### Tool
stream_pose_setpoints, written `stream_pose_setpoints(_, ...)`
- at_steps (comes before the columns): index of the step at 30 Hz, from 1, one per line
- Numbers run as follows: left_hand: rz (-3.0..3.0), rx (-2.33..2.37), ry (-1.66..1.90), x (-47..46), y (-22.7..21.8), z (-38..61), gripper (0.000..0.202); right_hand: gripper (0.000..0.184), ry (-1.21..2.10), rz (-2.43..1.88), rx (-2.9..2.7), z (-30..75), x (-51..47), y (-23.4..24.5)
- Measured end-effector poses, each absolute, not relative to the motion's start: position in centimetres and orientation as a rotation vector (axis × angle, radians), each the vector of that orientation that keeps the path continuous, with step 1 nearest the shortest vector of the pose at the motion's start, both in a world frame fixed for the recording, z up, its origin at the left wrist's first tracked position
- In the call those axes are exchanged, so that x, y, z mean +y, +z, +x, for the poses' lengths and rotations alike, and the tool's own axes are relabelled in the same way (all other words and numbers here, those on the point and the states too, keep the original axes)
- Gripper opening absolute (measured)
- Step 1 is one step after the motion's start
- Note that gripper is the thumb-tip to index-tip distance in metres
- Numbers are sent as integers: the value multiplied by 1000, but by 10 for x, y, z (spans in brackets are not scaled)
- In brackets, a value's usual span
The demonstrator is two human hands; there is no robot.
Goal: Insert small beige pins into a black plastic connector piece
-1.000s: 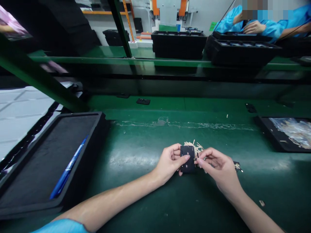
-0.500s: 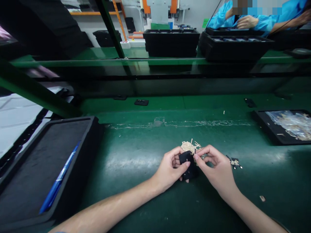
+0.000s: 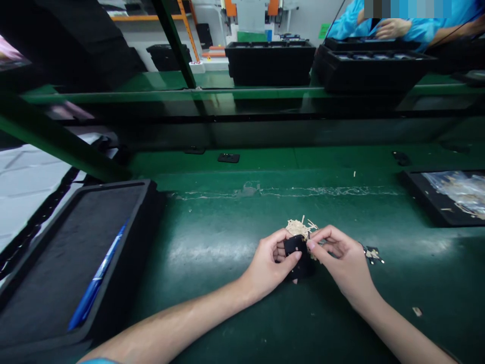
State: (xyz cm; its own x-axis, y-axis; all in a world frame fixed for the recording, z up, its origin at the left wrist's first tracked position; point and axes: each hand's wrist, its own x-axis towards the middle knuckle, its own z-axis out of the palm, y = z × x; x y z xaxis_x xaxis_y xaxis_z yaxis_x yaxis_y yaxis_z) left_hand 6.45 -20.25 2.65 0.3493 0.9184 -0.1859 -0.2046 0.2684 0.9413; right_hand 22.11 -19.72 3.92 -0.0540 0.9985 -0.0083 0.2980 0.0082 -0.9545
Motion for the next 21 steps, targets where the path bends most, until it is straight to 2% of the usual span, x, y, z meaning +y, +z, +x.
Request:
stream_pose_setpoints(9,1028,862,917,-203,23,64,15,15,1004,-1464,-1481,219,-201,38)
stream_pose_setpoints(21,1044,865,910,-203,25,63,13,13,1054,-1385,-1531,221,-199,40)
